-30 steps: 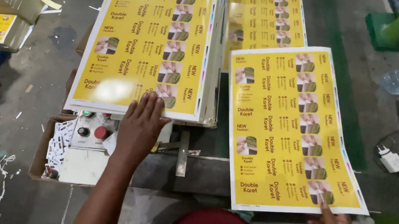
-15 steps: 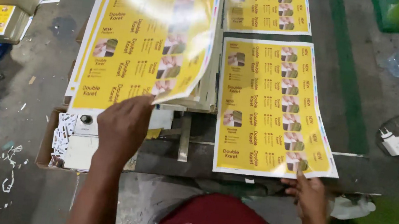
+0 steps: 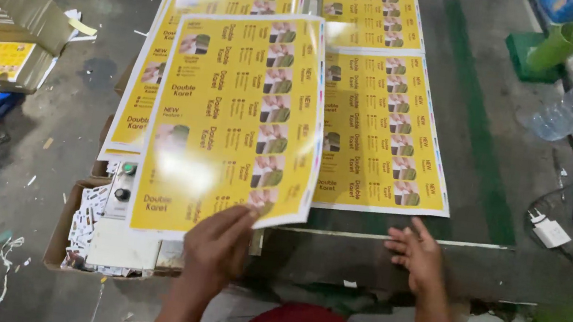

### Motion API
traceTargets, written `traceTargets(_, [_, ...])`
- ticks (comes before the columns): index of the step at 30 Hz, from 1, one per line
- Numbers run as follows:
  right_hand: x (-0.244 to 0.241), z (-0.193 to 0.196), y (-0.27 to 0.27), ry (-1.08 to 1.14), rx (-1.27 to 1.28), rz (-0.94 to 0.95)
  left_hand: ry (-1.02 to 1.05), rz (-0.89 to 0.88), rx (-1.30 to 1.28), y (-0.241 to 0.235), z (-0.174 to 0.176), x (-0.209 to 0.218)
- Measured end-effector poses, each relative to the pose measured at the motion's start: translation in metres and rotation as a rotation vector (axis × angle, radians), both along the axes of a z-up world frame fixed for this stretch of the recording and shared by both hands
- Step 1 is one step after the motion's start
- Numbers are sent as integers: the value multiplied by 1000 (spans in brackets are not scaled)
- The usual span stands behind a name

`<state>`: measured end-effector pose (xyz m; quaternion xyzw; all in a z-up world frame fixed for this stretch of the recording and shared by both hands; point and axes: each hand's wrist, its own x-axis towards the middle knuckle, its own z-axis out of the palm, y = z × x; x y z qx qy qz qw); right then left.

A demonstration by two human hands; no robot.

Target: The person is organizing and stacking printed yellow label sheets onto a pile on a workbench.

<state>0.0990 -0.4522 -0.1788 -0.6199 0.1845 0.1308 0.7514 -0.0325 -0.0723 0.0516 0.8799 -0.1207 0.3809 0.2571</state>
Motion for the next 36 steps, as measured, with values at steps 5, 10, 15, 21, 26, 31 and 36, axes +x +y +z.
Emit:
traceTargets(5, [-58,38,55,-61,65,193,54,-245,35,-53,-26,18])
traceTargets(10, [-71,-2,64,-79,144,331,171,-387,189,-97,-64,33])
traceTargets(15, [-61,26,35,-191,236,-109,341,-491,238,-96,-41,36])
traceTargets(21, [-68,-2,-42,-205,165,-212,195,86,395,1,-55,86])
traceTargets(26, [-76,-31,-85,-157,12,-243,254,270,374,57,-67,83])
traceTargets(31, [-93,-47,-102,-38,-7,-294,339,302,461,60,-77,68])
traceTargets(36, [-112,-29,-87,-1,-75,-286,216,318,485,64,-41,62])
